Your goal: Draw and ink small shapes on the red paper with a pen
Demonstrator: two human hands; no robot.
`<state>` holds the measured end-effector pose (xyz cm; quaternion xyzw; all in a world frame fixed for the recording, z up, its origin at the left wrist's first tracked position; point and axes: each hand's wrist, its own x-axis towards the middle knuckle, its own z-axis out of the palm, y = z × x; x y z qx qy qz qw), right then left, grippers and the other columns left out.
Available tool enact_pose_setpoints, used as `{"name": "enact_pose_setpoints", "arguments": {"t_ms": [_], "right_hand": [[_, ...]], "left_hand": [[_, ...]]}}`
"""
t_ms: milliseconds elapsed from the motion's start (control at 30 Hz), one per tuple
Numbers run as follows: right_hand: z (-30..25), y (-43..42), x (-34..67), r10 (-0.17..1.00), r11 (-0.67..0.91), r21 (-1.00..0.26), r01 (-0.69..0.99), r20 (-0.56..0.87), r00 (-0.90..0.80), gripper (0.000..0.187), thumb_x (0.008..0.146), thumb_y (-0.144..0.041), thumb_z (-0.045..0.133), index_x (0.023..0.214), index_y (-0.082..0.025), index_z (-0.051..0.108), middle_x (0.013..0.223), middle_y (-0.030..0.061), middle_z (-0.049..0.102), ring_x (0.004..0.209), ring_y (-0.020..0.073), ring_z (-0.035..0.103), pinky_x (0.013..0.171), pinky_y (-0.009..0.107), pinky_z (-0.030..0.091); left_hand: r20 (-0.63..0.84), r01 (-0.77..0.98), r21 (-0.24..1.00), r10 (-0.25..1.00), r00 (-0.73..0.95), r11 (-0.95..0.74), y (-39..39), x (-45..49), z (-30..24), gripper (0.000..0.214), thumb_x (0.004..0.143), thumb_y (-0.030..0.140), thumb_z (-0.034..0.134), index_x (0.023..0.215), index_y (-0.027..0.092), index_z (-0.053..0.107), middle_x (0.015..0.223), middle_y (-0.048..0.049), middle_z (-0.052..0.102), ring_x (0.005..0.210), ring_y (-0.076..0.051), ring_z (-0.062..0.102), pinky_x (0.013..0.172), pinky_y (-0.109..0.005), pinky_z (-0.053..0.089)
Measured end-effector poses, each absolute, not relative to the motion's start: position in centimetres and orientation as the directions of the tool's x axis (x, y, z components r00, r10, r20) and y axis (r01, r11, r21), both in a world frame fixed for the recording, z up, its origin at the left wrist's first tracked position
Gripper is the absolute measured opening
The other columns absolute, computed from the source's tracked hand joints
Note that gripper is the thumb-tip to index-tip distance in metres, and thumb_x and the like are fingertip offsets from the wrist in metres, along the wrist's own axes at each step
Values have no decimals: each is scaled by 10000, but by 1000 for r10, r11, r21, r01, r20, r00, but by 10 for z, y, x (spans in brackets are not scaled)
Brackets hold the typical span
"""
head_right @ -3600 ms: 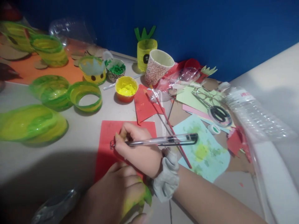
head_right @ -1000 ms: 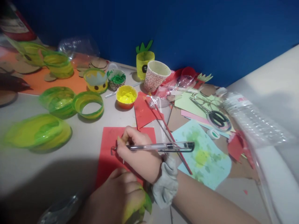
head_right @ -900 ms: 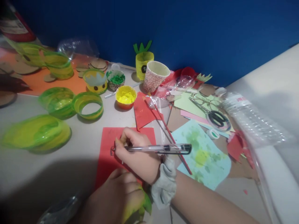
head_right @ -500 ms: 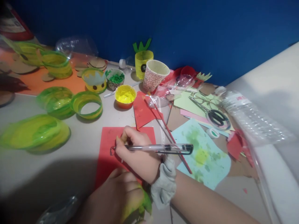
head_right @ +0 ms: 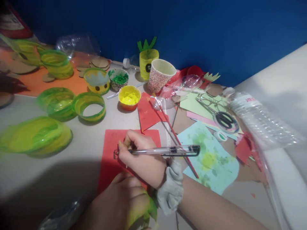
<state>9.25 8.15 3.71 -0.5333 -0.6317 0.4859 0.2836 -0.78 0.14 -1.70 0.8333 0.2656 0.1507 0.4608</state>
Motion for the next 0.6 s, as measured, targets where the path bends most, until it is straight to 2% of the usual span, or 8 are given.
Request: {"name": "enact_pose_setpoints", "arguments": {"t_ms": [267,600], "right_hand": [[35,81,94,949,-71,-914,399,-185,-254,313,961,-362,505,730,-168,420,638,-19,542,565,81,504,522,205,404],[39,80,93,948,-82,-917,390,-193,-254,289,941,-310,523,714,-171,413,622,-21,541,548,82,502,515,205,400]], "left_hand": [[2,299,850,570,822,-434,1,-5,-23,601,887,661,253,909,201,637,833,-23,623,863,-135,456,965,-376,318],[1,301,852,576,817,-428,1,-5,-24,523,875,640,315,956,226,625,852,-15,628,873,-142,448,969,-393,314]]}}
